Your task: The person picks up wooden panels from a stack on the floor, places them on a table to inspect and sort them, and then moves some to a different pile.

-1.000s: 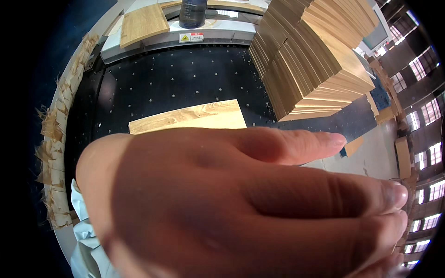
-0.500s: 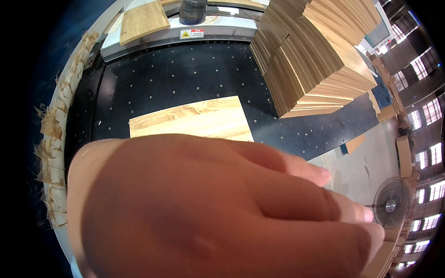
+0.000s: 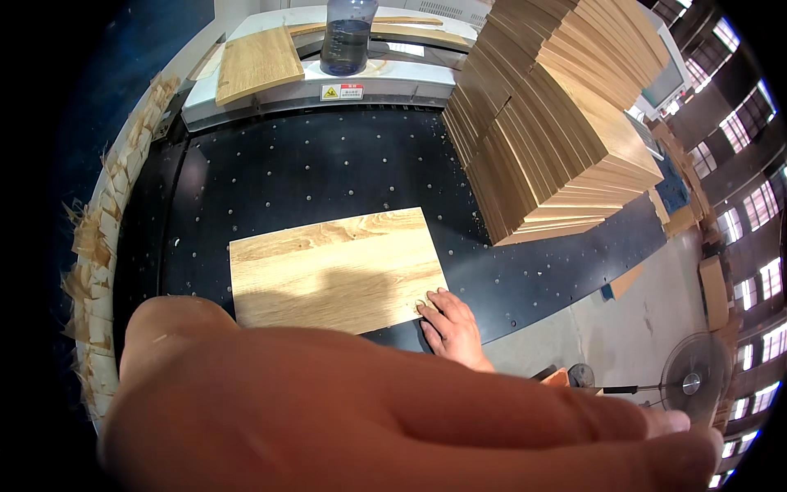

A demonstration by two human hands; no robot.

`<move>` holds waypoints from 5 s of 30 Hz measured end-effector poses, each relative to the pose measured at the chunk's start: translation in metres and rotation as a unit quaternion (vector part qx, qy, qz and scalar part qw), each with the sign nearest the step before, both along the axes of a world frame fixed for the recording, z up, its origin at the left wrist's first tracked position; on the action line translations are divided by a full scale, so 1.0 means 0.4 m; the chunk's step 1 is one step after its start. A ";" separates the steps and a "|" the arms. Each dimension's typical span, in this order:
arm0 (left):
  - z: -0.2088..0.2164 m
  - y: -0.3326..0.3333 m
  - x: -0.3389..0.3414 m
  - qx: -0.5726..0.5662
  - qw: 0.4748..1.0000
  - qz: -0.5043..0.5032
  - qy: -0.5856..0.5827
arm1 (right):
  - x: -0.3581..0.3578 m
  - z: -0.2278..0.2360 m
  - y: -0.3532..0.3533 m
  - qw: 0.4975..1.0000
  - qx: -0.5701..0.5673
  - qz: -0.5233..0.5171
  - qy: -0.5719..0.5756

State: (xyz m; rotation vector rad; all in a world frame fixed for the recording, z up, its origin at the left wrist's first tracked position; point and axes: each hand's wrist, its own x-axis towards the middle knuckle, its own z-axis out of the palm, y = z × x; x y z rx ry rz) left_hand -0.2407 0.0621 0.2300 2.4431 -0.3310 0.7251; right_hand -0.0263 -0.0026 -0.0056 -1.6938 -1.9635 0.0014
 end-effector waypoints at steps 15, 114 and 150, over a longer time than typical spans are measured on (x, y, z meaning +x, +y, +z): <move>-0.008 0.025 0.010 -0.009 1.000 -0.001 0.018 | -0.001 0.009 0.007 1.000 -0.007 -0.006 0.004; -0.700 0.261 -0.385 -0.418 0.702 0.572 -0.077 | 0.001 0.004 0.102 0.717 -0.026 -0.147 0.681; -0.641 0.244 -0.378 -0.141 0.736 0.651 0.118 | -0.027 0.003 0.084 0.344 -0.486 0.015 0.803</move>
